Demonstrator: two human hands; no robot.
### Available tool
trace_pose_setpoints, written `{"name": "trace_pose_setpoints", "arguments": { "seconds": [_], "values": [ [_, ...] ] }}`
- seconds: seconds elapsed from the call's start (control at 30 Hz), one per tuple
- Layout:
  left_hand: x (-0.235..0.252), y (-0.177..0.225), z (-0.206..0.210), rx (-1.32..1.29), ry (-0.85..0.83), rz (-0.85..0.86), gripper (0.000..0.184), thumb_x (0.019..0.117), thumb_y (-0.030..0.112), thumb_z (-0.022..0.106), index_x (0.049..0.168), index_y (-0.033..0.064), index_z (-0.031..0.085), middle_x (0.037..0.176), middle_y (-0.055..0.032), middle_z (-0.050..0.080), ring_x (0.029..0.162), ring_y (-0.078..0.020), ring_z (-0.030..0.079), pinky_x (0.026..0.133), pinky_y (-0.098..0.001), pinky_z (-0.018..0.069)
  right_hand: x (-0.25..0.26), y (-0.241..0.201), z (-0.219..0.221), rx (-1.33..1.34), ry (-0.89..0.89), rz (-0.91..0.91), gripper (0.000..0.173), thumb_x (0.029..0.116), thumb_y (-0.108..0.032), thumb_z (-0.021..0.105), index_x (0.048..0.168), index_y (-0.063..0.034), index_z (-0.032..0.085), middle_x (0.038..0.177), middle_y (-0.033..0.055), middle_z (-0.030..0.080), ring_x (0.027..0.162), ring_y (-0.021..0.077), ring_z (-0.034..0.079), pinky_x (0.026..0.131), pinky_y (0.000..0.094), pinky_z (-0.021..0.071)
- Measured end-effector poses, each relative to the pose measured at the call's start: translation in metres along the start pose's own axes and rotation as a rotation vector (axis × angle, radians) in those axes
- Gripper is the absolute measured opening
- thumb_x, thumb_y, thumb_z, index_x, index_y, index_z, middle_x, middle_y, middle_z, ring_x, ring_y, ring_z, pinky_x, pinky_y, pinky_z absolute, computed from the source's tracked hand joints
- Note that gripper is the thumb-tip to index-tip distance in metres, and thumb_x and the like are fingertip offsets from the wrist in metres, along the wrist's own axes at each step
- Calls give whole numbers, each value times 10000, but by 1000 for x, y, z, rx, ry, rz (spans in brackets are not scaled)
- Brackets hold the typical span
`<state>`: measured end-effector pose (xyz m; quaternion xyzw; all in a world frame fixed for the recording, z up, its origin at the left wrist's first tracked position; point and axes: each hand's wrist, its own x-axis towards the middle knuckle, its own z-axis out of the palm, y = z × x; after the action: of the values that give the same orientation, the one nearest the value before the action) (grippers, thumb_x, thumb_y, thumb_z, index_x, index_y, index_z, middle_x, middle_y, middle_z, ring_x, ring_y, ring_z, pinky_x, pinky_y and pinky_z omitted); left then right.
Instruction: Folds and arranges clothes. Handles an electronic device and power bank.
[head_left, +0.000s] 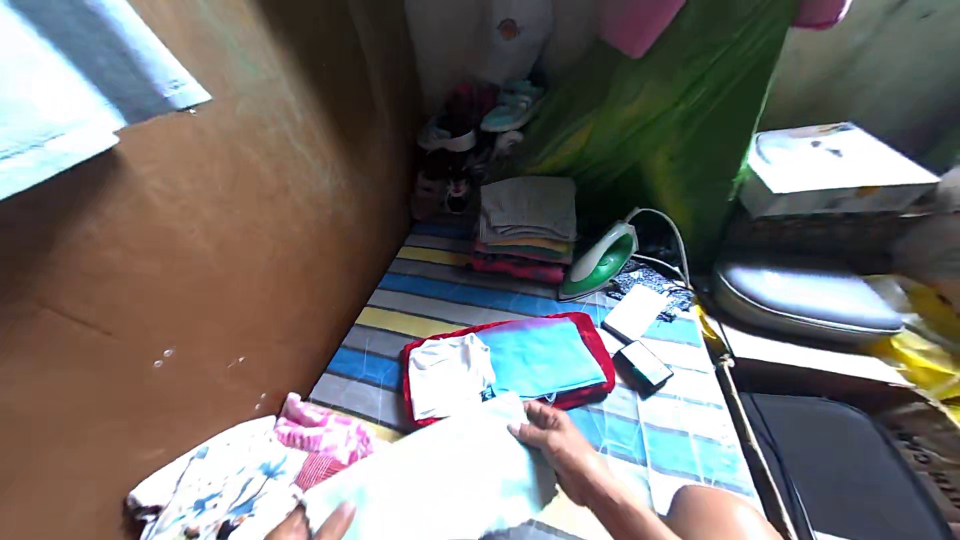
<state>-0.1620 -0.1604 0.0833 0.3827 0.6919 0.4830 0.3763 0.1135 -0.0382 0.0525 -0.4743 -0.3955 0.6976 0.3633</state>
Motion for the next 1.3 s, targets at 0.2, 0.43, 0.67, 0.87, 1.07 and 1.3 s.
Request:
{"name": "trace_pose_setpoints", "arguments": {
  "seconds": [0.2,0.43,0.67,0.87,1.07,1.3],
  "values": [
    [125,-5,86,52,15,0,190,972,42,635,1093,-102,654,976,-180,700,896,-198,687,849,-388,561,76,-31,-36,-352,304,-224,159,1003,-24,584,1114,66,653,910,131,690,810,162,669,795,352,552],
    [189,-30,127,352,18,-117,287,1007,126,632,1195,-90,652,1127,-284,677,1108,-393,645,997,-550,468,132,-8,-44,-739,425,-217,246,1023,-80,580,1180,91,662,1019,251,714,972,349,697,929,486,512],
    [176,-31,137,691,140,314,423,965,65,630,1375,-30,597,1359,-355,546,1209,-547,562,947,-686,441,129,-8,-35,-1142,464,-239,453,1022,-178,603,1426,17,539,1305,305,602,1184,479,608,962,620,486],
    [169,-39,161,926,-225,425,696,985,517,549,1546,116,460,1626,-240,325,1516,-501,217,1122,-793,122,138,19,-27,-1449,238,-403,635,1008,-583,427,1545,-249,486,1649,158,334,1531,474,219,1118,784,158],
    [171,-46,169,1022,-324,215,915,896,718,543,1604,171,354,1679,-199,214,1546,-490,86,1094,-821,86,146,37,-35,-1461,226,-254,734,979,-709,306,1581,-303,415,1682,113,272,1562,431,143,1148,772,53],
    [177,-57,162,954,-315,271,983,855,740,568,1596,128,362,1677,-228,191,1541,-504,81,1108,-804,91,147,31,-43,-1450,161,-231,755,986,-708,292,1609,-287,356,1700,106,222,1576,399,96,1155,767,7]
  ]
}}
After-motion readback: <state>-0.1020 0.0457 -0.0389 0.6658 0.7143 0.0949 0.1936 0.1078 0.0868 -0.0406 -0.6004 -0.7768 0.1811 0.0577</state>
